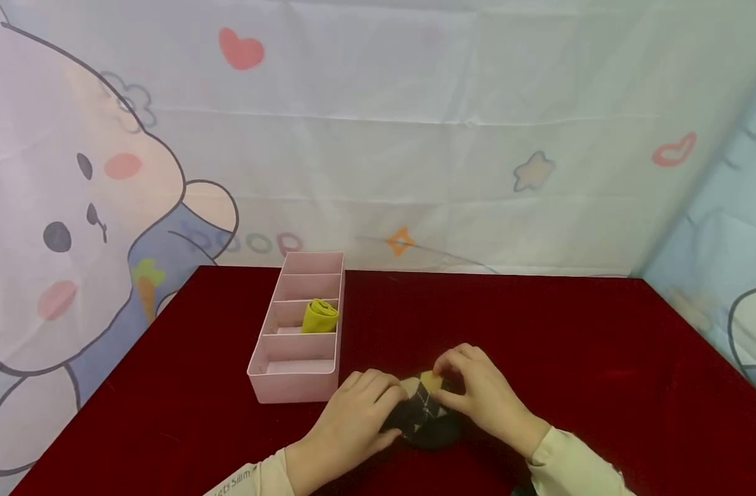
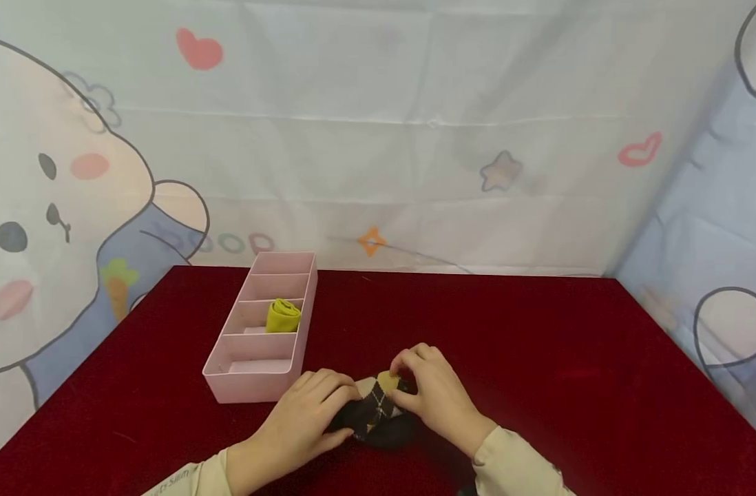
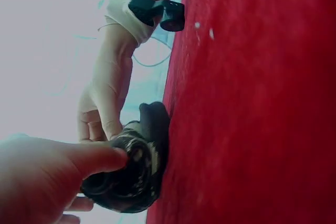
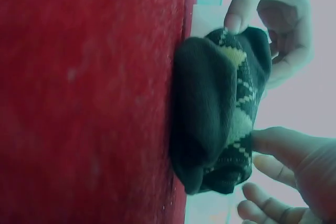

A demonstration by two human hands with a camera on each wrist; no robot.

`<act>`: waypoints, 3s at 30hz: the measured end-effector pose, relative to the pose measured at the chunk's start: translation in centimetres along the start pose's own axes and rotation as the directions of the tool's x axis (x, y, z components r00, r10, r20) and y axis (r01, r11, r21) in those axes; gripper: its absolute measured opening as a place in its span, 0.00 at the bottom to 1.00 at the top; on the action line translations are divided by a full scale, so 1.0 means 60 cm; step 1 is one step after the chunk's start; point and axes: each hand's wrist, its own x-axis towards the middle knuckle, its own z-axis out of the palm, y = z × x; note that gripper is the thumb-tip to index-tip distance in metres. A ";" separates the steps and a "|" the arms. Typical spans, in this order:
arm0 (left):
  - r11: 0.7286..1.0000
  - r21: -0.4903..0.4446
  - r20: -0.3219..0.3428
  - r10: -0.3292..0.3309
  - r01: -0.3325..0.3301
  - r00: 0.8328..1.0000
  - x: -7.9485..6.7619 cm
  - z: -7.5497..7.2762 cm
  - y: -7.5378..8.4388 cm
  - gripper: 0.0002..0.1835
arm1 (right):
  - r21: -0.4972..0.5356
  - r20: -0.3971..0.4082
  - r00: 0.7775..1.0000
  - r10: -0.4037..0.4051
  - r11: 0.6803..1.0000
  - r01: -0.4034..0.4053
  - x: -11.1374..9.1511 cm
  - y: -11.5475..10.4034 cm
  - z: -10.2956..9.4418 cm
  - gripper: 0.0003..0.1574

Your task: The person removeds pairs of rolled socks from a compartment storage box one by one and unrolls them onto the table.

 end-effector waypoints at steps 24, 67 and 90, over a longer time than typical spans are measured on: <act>0.985 0.025 -0.147 -0.167 0.172 0.975 -0.005 0.016 -0.001 0.16 | -0.088 0.045 0.986 -0.161 0.982 0.164 -0.003 -0.001 0.021 0.22; 0.985 -0.135 0.148 -0.086 0.106 0.985 -0.022 0.043 0.011 0.12 | -0.204 -0.082 0.987 -0.138 0.972 0.119 0.066 0.006 0.025 0.14; 0.974 -0.170 0.174 -0.117 0.147 0.978 -0.026 0.041 0.008 0.13 | -0.132 -0.017 0.990 -0.141 0.982 0.138 0.067 0.022 0.039 0.23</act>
